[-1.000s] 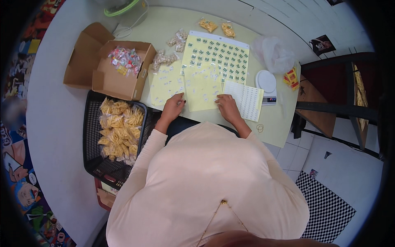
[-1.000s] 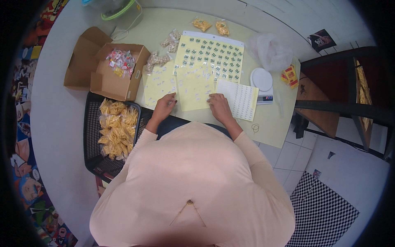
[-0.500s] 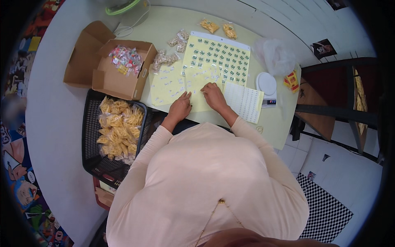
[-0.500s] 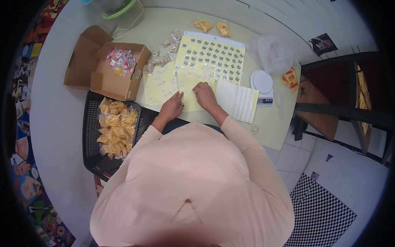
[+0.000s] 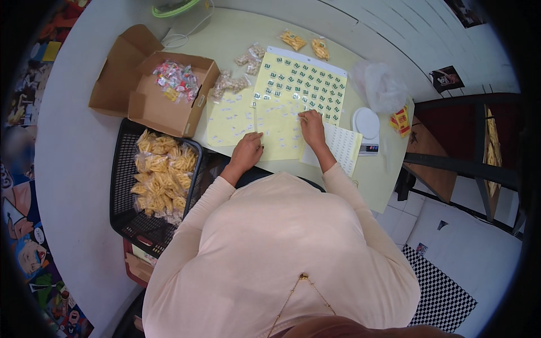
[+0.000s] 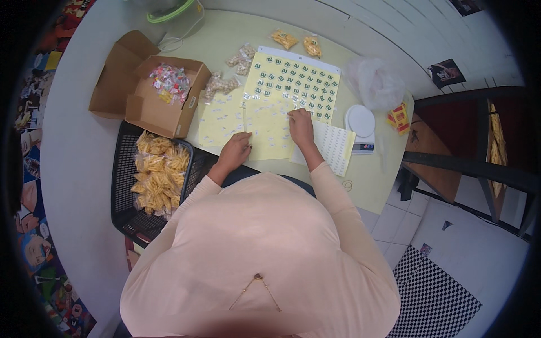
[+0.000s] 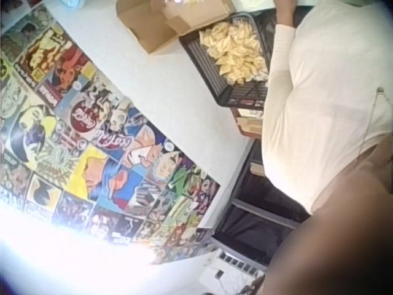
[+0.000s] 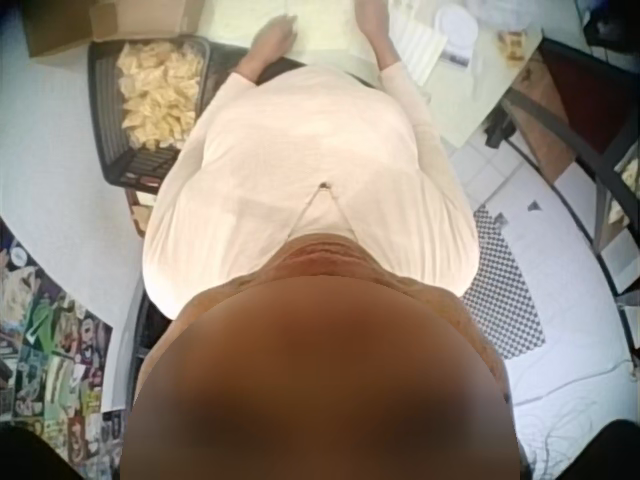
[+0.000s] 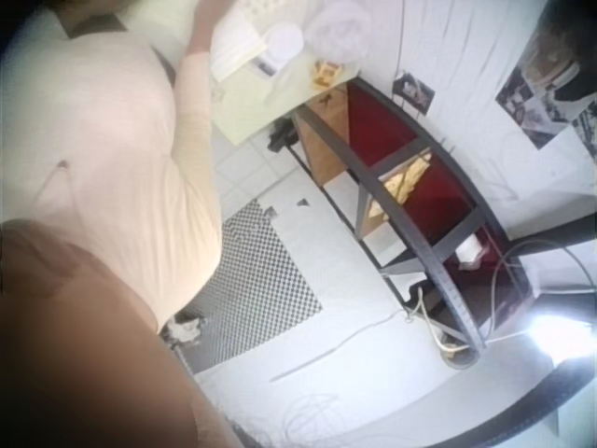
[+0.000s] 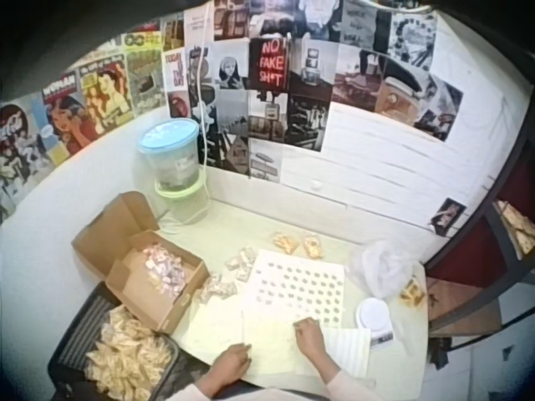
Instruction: The person stands at a counter and repeatedly picks up small snack packets from a black basket. They place each packet onto a yellow sheet of paper with a grid of stickers, then transfer the packet to a cardboard box. The process is repeated for multiple snack items.
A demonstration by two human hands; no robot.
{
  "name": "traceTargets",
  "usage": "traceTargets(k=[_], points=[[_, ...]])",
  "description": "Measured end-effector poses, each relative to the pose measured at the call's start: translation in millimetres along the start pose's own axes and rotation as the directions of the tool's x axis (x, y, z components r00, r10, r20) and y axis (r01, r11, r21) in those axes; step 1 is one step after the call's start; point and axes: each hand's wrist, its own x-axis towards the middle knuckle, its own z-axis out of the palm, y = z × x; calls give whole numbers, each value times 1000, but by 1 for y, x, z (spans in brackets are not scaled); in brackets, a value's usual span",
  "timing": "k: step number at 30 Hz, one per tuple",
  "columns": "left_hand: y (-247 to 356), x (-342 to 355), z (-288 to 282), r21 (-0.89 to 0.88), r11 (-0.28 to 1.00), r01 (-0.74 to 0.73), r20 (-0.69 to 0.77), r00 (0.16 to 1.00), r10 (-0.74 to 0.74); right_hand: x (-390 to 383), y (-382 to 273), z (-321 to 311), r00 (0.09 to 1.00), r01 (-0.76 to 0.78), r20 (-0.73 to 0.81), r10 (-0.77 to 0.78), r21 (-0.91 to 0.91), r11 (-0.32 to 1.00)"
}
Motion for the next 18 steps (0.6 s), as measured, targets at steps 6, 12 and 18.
traceTargets(k=[6,12,18], points=[[19,30,0,68,992,-107,-33,993,110,22,-2,15,998,56,-17,-56,18,998],[20,62,16,116,985,-131,55,991,125,36,-9,22,992,119,-41,-120,-18,993],[13,71,27,135,989,-65,195,980,38,44,-18,31,993,114,-23,-114,-12,993]])
